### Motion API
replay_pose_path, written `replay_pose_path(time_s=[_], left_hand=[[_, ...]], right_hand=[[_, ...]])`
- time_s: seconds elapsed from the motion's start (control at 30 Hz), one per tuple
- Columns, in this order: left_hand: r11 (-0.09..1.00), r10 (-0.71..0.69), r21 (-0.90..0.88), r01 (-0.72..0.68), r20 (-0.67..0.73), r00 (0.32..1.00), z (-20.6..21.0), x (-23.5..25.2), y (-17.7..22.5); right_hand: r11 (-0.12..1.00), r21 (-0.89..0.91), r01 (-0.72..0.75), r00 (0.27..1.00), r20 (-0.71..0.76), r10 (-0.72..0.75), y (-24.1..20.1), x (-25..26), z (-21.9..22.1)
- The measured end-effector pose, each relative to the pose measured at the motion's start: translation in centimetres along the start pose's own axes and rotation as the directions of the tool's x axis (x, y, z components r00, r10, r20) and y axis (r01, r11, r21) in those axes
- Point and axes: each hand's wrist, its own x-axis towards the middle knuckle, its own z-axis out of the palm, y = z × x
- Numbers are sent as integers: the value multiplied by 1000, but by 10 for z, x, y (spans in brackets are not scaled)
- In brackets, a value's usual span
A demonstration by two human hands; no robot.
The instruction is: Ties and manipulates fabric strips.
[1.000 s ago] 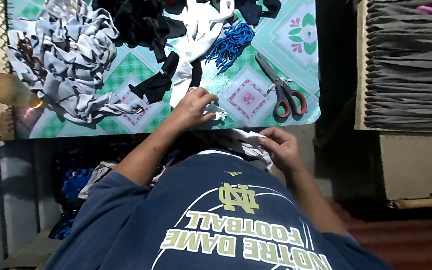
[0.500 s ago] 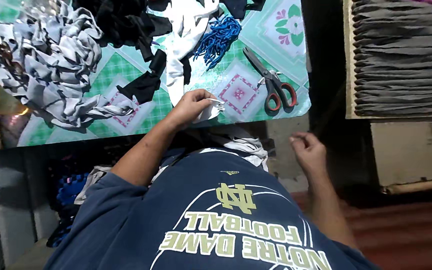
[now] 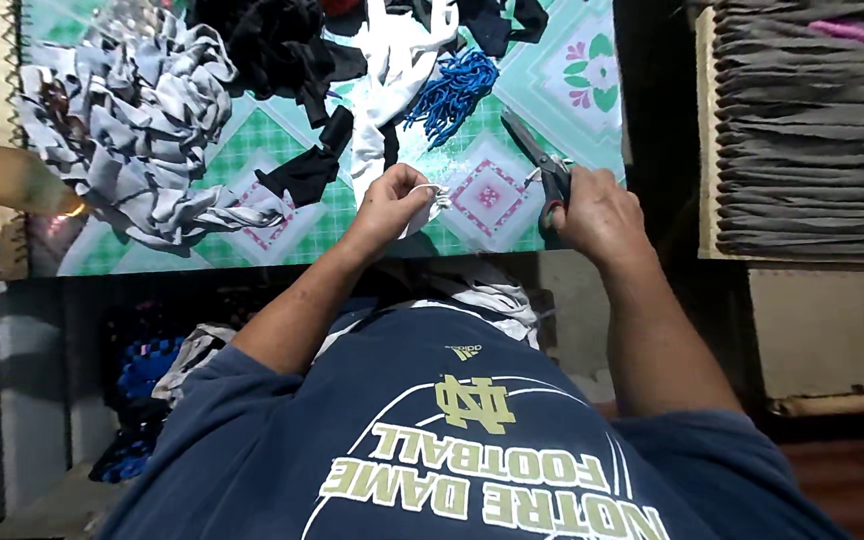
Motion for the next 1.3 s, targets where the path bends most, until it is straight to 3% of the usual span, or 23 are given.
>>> replay_pose_path(time_s=[0.1, 0.27, 0.53, 0.63, 0.73, 0.83, 0.97, 1.3], left_hand=[[1000, 16, 2, -16, -56, 998, 1, 3, 0], [998, 48, 51, -43, -104, 993, -1, 4, 3], [997, 70, 0, -71, -171, 983, 1, 11, 1], [997, 67, -12, -71, -211, 975, 2, 15, 0], [997, 62, -30, -72, -242, 968, 4, 18, 0], [995, 69, -46, -84, -260, 963, 8, 23, 1], [994, 68, -59, -88, -282, 957, 14, 26, 3], [990, 117, -51, -132, -221, 968, 24, 19, 2]], right_hand=[[997, -52, -55, 997, 48, 58, -5, -1, -9], [995, -99, -17, 997, 79, 25, 4, -11, -12], [999, -13, 44, 996, 77, -43, 32, -12, -12], [975, 156, 159, 987, 7, -163, 37, -20, -7], [850, 410, 330, 938, -46, -342, 35, -31, 5], [744, 597, 299, 919, 31, -394, 20, -42, 17], [744, 611, 270, 912, 86, -401, 5, -50, 29], [705, 632, 321, 901, 26, -433, -11, -46, 35]])
